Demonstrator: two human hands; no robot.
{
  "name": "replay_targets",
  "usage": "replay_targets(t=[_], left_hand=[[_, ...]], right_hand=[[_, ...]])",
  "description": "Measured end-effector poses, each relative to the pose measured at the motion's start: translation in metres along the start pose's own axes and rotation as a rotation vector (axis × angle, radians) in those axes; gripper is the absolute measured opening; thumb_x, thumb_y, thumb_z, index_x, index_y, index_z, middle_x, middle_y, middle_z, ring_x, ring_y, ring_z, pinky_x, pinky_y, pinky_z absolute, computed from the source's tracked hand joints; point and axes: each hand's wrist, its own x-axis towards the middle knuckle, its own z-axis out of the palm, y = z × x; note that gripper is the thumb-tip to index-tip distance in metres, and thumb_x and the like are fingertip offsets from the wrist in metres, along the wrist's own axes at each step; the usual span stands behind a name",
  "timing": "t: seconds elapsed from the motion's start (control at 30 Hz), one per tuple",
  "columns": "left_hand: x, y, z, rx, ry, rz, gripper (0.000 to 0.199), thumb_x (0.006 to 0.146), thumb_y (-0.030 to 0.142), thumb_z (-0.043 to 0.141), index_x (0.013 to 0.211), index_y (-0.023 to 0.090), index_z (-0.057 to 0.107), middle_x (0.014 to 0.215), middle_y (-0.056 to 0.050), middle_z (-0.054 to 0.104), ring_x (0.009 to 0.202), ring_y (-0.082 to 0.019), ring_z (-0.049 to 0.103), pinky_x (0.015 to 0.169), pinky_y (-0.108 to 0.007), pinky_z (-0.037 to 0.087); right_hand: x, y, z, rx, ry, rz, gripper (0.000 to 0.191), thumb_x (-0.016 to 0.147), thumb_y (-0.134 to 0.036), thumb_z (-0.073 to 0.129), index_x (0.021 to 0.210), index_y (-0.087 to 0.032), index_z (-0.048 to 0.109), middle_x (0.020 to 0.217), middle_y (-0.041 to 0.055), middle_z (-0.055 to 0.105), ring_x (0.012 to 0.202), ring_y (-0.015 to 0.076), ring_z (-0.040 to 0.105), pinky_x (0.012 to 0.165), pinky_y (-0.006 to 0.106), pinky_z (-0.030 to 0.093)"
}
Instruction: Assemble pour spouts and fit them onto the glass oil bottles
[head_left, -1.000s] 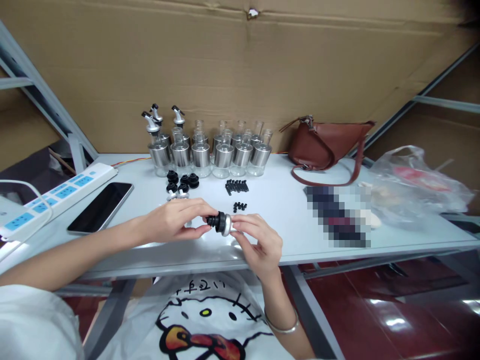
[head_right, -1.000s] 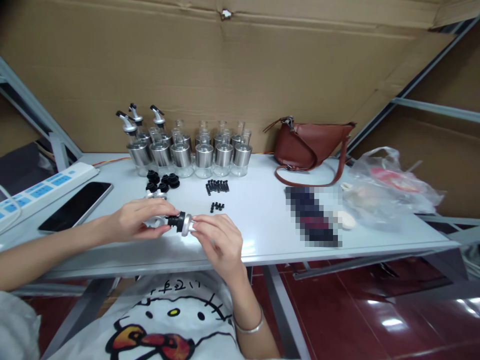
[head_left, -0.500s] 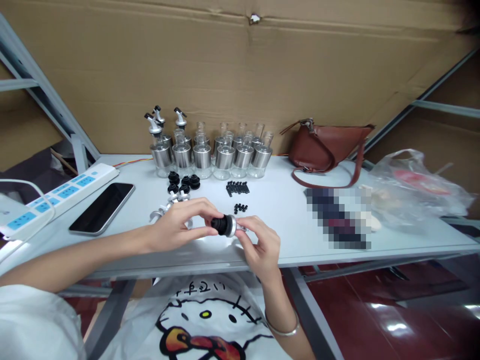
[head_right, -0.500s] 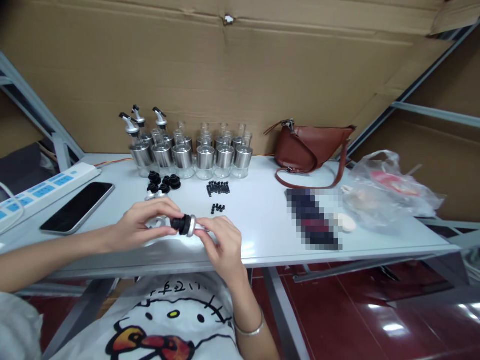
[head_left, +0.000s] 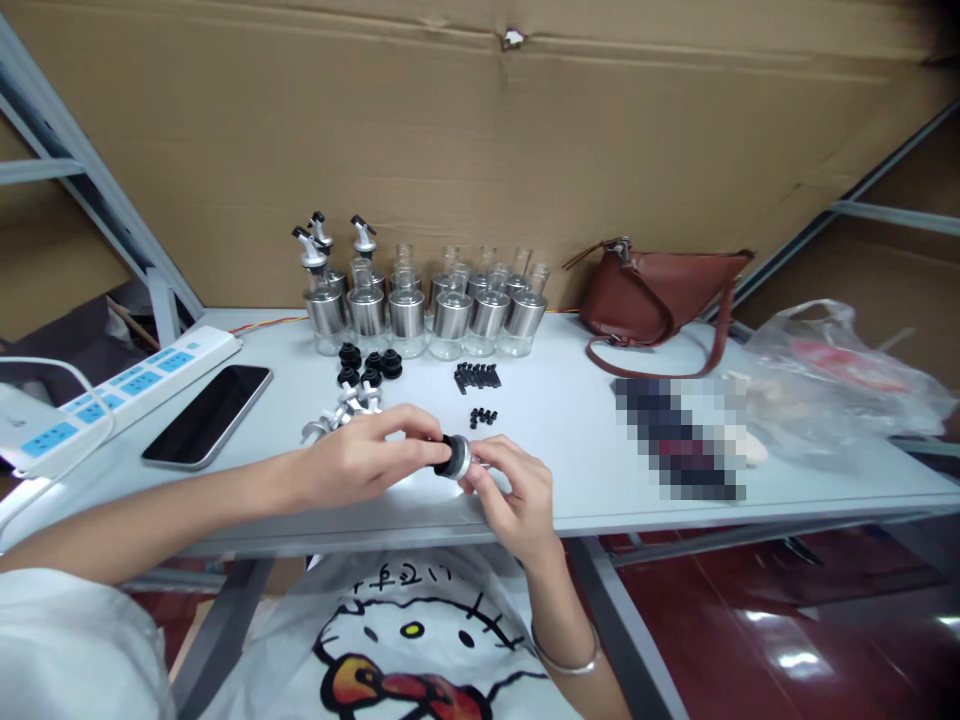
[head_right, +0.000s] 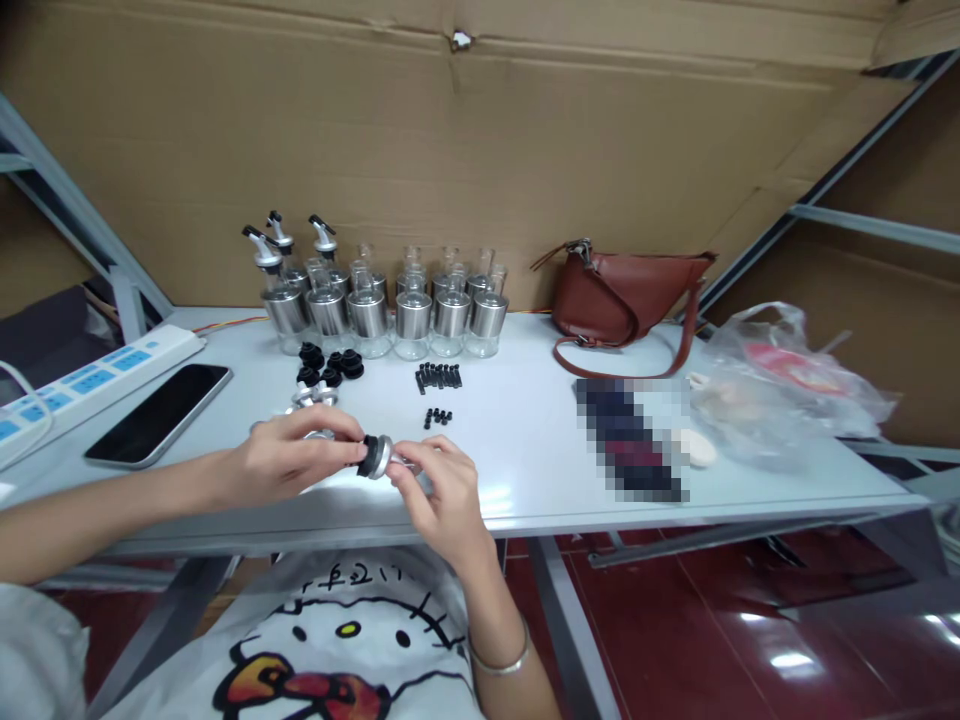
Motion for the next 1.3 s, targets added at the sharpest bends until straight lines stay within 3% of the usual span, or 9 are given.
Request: replay_targets(t=[0.1, 0.2, 0.27, 0.4, 0.47, 0.6, 0.67, 0.97, 1.3], left_hand=[[-0.001, -0.002, -0.001, 0.122, -0.009, 0.088, 0.021, 0.091, 0.005, 0.048, 0.099, 0.017, 0.064, 0.091, -0.008, 0.067, 0.074, -0.012, 0.064, 0.067, -0.020, 0.053], [-0.001, 0.000, -0.002, -0.002, -0.050, -0.038, 0.012, 0.091, 0.013, 0.054, 0.099, 0.015, 0.063, 0.088, -0.009, 0.069, 0.069, -0.012, 0.064, 0.061, -0.020, 0.052], [0.000, 0.005, -0.002, -0.163, -0.061, -0.227, 0.011, 0.087, 0.020, 0.061, 0.097, 0.014, 0.062, 0.083, -0.007, 0.069, 0.059, -0.011, 0.061, 0.053, -0.020, 0.050], [0.002, 0.022, 0.003, -0.654, -0.084, -0.843, 0.020, 0.081, 0.030, 0.069, 0.085, 0.016, 0.055, 0.056, 0.005, 0.057, 0.039, -0.008, 0.051, 0.042, -0.018, 0.041], [0.000, 0.032, 0.012, -0.909, -0.036, -1.015, 0.030, 0.082, 0.040, 0.068, 0.083, 0.019, 0.046, 0.047, 0.011, 0.047, 0.034, -0.007, 0.047, 0.039, -0.017, 0.034], [-0.013, 0.045, 0.035, -1.057, 0.199, -0.956, 0.036, 0.088, 0.049, 0.060, 0.086, 0.021, 0.038, 0.067, 0.008, 0.051, 0.043, -0.005, 0.055, 0.047, -0.018, 0.038], [-0.021, 0.046, 0.045, -1.061, 0.236, -0.893, 0.034, 0.090, 0.047, 0.060, 0.088, 0.022, 0.037, 0.079, 0.006, 0.049, 0.049, -0.005, 0.058, 0.050, -0.019, 0.041], [-0.029, 0.043, 0.051, -1.075, 0.025, -0.936, 0.038, 0.090, 0.057, 0.052, 0.091, 0.022, 0.036, 0.070, 0.006, 0.049, 0.055, -0.010, 0.055, 0.058, -0.024, 0.041], [-0.028, 0.042, 0.050, -1.088, -0.012, -0.972, 0.041, 0.088, 0.057, 0.056, 0.087, 0.021, 0.038, 0.070, 0.006, 0.049, 0.055, -0.008, 0.054, 0.057, -0.023, 0.040]], right_hand=[[0.001, -0.001, 0.000, -0.008, -0.069, 0.015, 0.016, 0.093, -0.017, 0.048, 0.085, -0.019, 0.062, 0.055, -0.0017, 0.063, 0.052, 0.0135, 0.055, 0.058, 0.028, 0.049], [0.004, -0.002, -0.001, -0.036, -0.063, -0.019, 0.018, 0.095, -0.021, 0.050, 0.084, -0.019, 0.064, 0.062, 0.0010, 0.065, 0.055, 0.0140, 0.056, 0.058, 0.028, 0.048], [0.004, -0.001, -0.002, -0.033, -0.054, -0.073, 0.017, 0.095, -0.024, 0.051, 0.087, -0.018, 0.065, 0.066, 0.0027, 0.066, 0.057, 0.0146, 0.057, 0.058, 0.029, 0.048], [0.004, 0.001, -0.003, -0.046, -0.026, -0.169, 0.012, 0.094, -0.021, 0.055, 0.095, -0.019, 0.066, 0.075, 0.0056, 0.071, 0.065, 0.0169, 0.062, 0.061, 0.031, 0.048], [0.004, 0.001, -0.002, -0.069, 0.004, -0.189, 0.011, 0.092, -0.020, 0.057, 0.096, -0.020, 0.067, 0.078, 0.0061, 0.071, 0.067, 0.0175, 0.062, 0.061, 0.032, 0.048], [0.006, -0.004, -0.002, -0.019, -0.036, -0.144, 0.010, 0.087, -0.015, 0.056, 0.091, -0.019, 0.065, 0.072, 0.0046, 0.069, 0.063, 0.0166, 0.060, 0.060, 0.031, 0.048], [0.006, -0.006, -0.001, 0.009, -0.063, -0.108, 0.012, 0.083, -0.013, 0.053, 0.087, -0.018, 0.063, 0.069, 0.0040, 0.065, 0.061, 0.0163, 0.058, 0.060, 0.031, 0.047], [0.002, -0.004, 0.002, 0.009, -0.111, -0.073, 0.007, 0.073, -0.017, 0.045, 0.069, -0.022, 0.049, 0.051, -0.0043, 0.044, 0.045, 0.0125, 0.039, 0.052, 0.029, 0.036], [0.001, -0.002, 0.000, -0.004, -0.147, -0.068, 0.029, 0.087, -0.018, 0.042, 0.059, -0.023, 0.038, 0.047, -0.0056, 0.036, 0.043, 0.0106, 0.035, 0.049, 0.027, 0.031]])
